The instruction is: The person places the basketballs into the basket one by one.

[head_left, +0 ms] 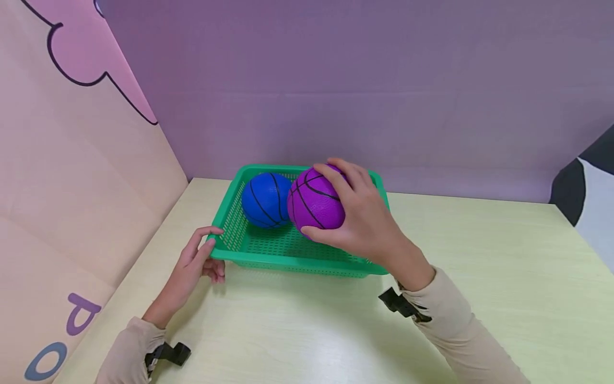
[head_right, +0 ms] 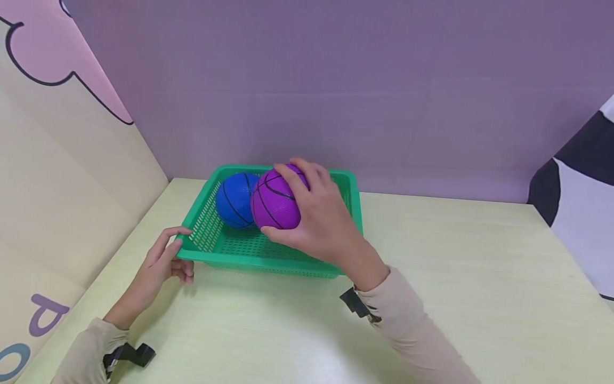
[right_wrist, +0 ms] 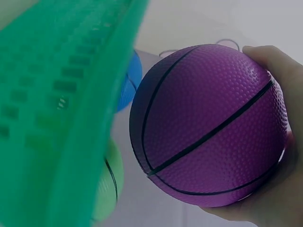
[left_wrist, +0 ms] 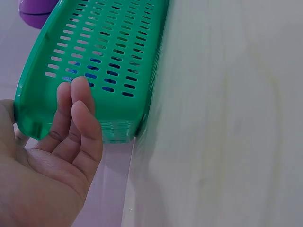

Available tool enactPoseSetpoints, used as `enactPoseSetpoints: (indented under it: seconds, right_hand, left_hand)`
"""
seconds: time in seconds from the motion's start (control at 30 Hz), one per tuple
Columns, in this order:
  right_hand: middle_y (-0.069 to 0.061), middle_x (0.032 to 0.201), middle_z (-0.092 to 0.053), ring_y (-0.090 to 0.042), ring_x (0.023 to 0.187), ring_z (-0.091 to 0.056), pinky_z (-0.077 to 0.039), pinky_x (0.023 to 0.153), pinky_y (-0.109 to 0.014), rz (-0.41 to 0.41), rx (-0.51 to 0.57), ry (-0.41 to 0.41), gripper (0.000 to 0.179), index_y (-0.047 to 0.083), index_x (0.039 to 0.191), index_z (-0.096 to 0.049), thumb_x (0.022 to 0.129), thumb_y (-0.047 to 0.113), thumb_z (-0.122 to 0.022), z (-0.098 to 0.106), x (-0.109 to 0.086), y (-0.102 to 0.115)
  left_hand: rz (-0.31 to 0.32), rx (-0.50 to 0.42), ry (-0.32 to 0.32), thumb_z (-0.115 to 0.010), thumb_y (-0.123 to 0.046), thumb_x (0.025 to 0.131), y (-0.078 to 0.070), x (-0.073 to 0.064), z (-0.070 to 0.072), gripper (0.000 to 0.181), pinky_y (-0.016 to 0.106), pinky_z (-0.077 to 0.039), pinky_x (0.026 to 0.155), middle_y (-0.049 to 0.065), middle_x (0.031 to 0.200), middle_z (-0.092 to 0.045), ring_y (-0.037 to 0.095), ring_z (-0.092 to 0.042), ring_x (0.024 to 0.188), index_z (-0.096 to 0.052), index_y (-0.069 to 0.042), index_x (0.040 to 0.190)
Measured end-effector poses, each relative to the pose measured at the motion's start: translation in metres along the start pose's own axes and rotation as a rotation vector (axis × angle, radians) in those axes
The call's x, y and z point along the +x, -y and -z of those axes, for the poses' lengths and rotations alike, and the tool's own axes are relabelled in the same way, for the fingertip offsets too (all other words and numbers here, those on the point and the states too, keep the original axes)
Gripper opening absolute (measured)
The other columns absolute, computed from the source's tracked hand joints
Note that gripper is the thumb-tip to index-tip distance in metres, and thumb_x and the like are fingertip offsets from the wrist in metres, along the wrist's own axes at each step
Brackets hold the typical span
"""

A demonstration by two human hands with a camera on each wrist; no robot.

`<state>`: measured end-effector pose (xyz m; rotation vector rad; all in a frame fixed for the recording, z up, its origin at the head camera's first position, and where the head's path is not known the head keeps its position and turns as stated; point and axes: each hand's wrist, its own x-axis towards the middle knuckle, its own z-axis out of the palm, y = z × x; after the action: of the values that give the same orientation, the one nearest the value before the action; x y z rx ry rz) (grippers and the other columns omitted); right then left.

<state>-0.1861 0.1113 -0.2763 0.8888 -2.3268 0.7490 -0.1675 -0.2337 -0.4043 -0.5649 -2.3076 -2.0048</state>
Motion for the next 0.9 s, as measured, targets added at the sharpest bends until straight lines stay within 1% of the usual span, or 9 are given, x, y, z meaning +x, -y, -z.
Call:
enactPoseSetpoints:
  seconds: [0.2,0.3,0.4,0.57,0.7,0.9]
  right_hand:
    - [-0.012,0.146,-0.043,-0.029,0.134,-0.039,-0.054,0.087,-0.048,0.016,-0.016,0.037,0.088,0.020,0.146,-0.046,0.073,0.054,-0.082,-0.023,0.003,0.006]
    - [-0.011,0.147,-0.042,-0.029,0.135,-0.038,-0.054,0.087,-0.049,0.008,-0.034,0.072,0.089,0.020,0.147,-0.045,0.073,0.057,-0.080,-0.032,0.003,0.007]
    - [-0.009,0.149,-0.040,-0.028,0.136,-0.037,-0.054,0.088,-0.048,-0.008,-0.045,0.112,0.089,0.021,0.148,-0.044,0.074,0.058,-0.078,-0.040,0.003,0.007]
    - [-0.010,0.150,-0.039,-0.029,0.136,-0.036,-0.054,0.088,-0.048,-0.027,-0.050,0.154,0.088,0.020,0.148,-0.043,0.075,0.058,-0.077,-0.050,0.002,0.006]
    - [-0.012,0.149,-0.040,-0.029,0.133,-0.038,-0.054,0.087,-0.049,-0.044,-0.044,0.168,0.089,0.018,0.148,-0.043,0.075,0.058,-0.077,-0.056,0.001,0.004]
    - [-0.011,0.150,-0.039,-0.030,0.134,-0.038,-0.054,0.089,-0.050,-0.097,-0.037,0.219,0.091,0.019,0.149,-0.041,0.076,0.060,-0.076,-0.065,-0.002,-0.003]
  left_hand:
    - [-0.004,-0.007,0.003,-0.030,-0.025,0.111,0.001,0.002,-0.002,0.034,0.040,-0.052,0.046,0.024,0.068,-0.057,0.036,-0.062,0.052,-0.036,-0.005,0.138]
    - [-0.004,-0.008,0.005,-0.030,-0.025,0.111,0.001,0.002,-0.004,0.033,0.040,-0.052,0.047,0.025,0.068,-0.057,0.035,-0.062,0.052,-0.036,-0.005,0.138]
    - [0.000,-0.006,0.005,-0.030,-0.025,0.111,0.000,0.003,-0.005,0.033,0.039,-0.052,0.048,0.026,0.069,-0.057,0.038,-0.061,0.053,-0.036,-0.006,0.138]
    - [0.003,-0.007,0.009,-0.031,-0.026,0.111,-0.001,0.004,-0.006,0.034,0.039,-0.052,0.048,0.027,0.070,-0.057,0.042,-0.061,0.054,-0.036,-0.006,0.138]
    - [0.004,-0.008,0.006,-0.030,-0.026,0.111,-0.001,0.004,-0.006,0.034,0.040,-0.052,0.048,0.027,0.070,-0.057,0.042,-0.060,0.054,-0.036,-0.006,0.138]
    - [0.009,-0.005,0.001,-0.030,-0.026,0.111,-0.001,0.002,-0.006,0.034,0.040,-0.052,0.048,0.027,0.070,-0.058,0.041,-0.061,0.054,-0.036,-0.006,0.138]
